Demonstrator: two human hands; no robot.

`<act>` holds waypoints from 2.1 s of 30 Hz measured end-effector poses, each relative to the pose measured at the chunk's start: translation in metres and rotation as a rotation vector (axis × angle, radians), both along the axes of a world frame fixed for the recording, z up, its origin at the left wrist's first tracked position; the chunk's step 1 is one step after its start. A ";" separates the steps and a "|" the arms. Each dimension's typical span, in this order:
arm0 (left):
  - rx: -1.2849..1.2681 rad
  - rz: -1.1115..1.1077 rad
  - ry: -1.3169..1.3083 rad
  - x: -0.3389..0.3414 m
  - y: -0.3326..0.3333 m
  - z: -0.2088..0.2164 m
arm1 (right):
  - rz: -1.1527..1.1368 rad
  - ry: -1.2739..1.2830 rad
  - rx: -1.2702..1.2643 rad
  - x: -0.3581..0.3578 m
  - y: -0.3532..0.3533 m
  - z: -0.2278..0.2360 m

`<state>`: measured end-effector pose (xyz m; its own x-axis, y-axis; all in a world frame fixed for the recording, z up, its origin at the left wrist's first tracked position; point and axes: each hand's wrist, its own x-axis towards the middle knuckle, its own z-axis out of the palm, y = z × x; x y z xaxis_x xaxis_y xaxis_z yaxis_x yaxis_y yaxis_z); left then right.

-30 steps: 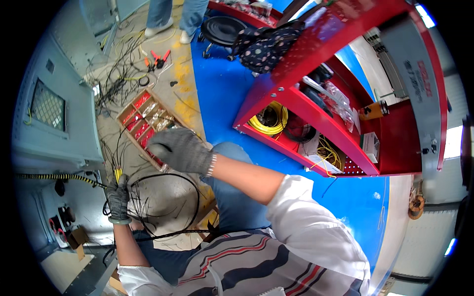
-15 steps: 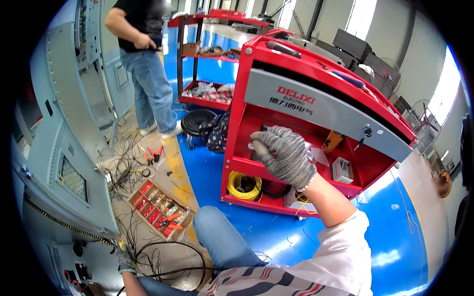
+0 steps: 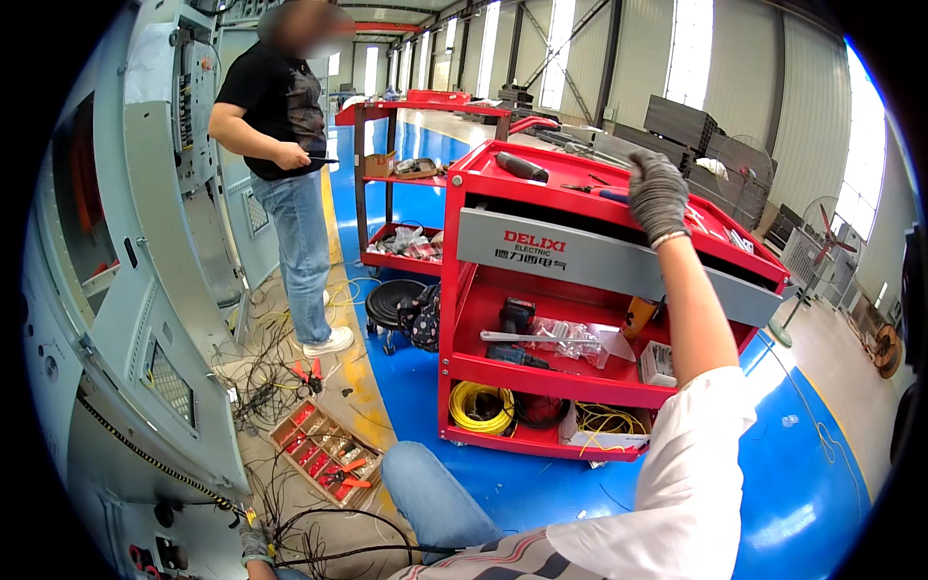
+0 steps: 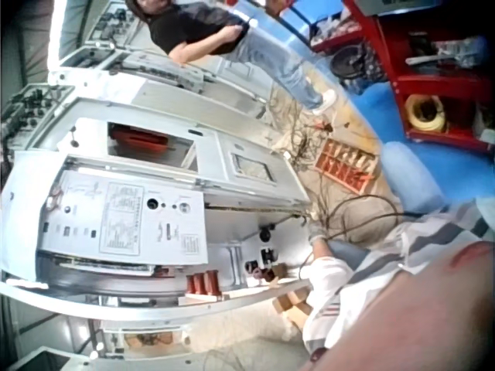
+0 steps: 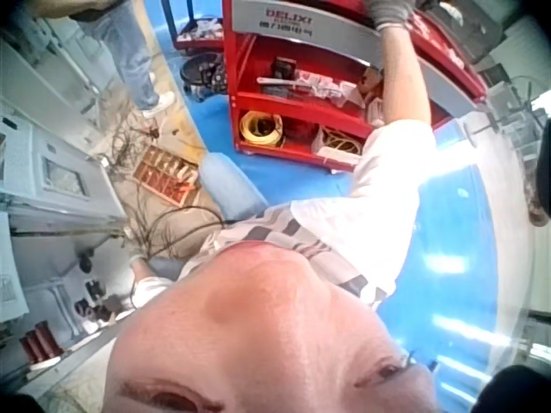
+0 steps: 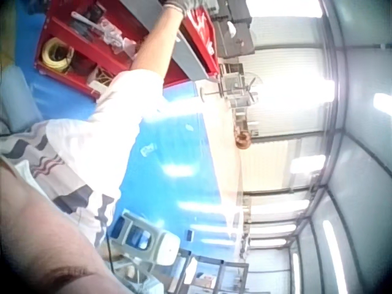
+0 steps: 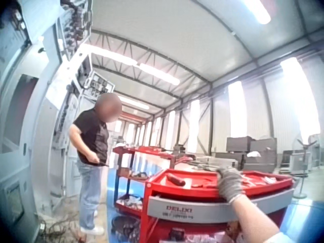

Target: The person sits on the floor and uses pliers to strip the insulation from multiple black and yellow wires. They repeatedly cut and remove the outer sheath, then select small connectors from a compartmentalized box and attach them to the wire ends.

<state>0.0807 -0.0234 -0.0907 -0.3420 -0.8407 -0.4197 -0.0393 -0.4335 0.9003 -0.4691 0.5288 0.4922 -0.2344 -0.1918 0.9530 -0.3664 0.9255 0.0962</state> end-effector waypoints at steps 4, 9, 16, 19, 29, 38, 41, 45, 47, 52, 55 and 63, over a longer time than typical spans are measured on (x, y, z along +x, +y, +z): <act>-0.066 -0.023 -0.226 -0.007 -0.004 -0.011 | -0.252 -0.342 -0.149 -0.019 0.047 0.016; -0.063 -0.003 -0.352 0.003 -0.023 -0.020 | -0.277 -0.499 -0.273 -0.047 0.103 0.015; -0.082 -0.020 -0.423 -0.046 -0.007 0.001 | -0.202 -0.687 -0.139 -0.083 0.145 0.021; -0.091 -0.014 -0.440 -0.052 -0.004 0.009 | -0.248 -0.805 -0.132 -0.090 0.121 0.025; -0.096 0.003 -0.458 -0.064 0.003 0.018 | -0.629 -1.054 0.372 -0.149 0.157 0.011; -0.101 0.022 -0.449 -0.062 0.006 0.016 | -0.707 -1.054 0.375 -0.119 0.137 0.022; -0.100 0.021 -0.437 -0.062 0.008 0.012 | -0.704 -1.021 0.316 -0.120 0.139 0.022; -0.106 0.025 -0.427 -0.056 0.006 0.008 | -0.703 -0.955 0.333 -0.122 0.144 0.022; -0.110 0.025 -0.413 -0.052 0.006 0.006 | -0.731 -0.793 0.208 -0.126 0.143 0.022; -0.118 0.026 -0.399 -0.044 0.007 -0.001 | -0.638 -0.750 0.175 -0.133 0.152 0.024; -0.118 0.030 -0.385 -0.040 0.008 -0.010 | -0.603 -0.679 0.093 -0.126 0.154 0.023; -0.348 -0.044 -0.513 -0.005 0.000 -0.030 | -0.448 -0.284 -0.221 -0.105 0.138 0.031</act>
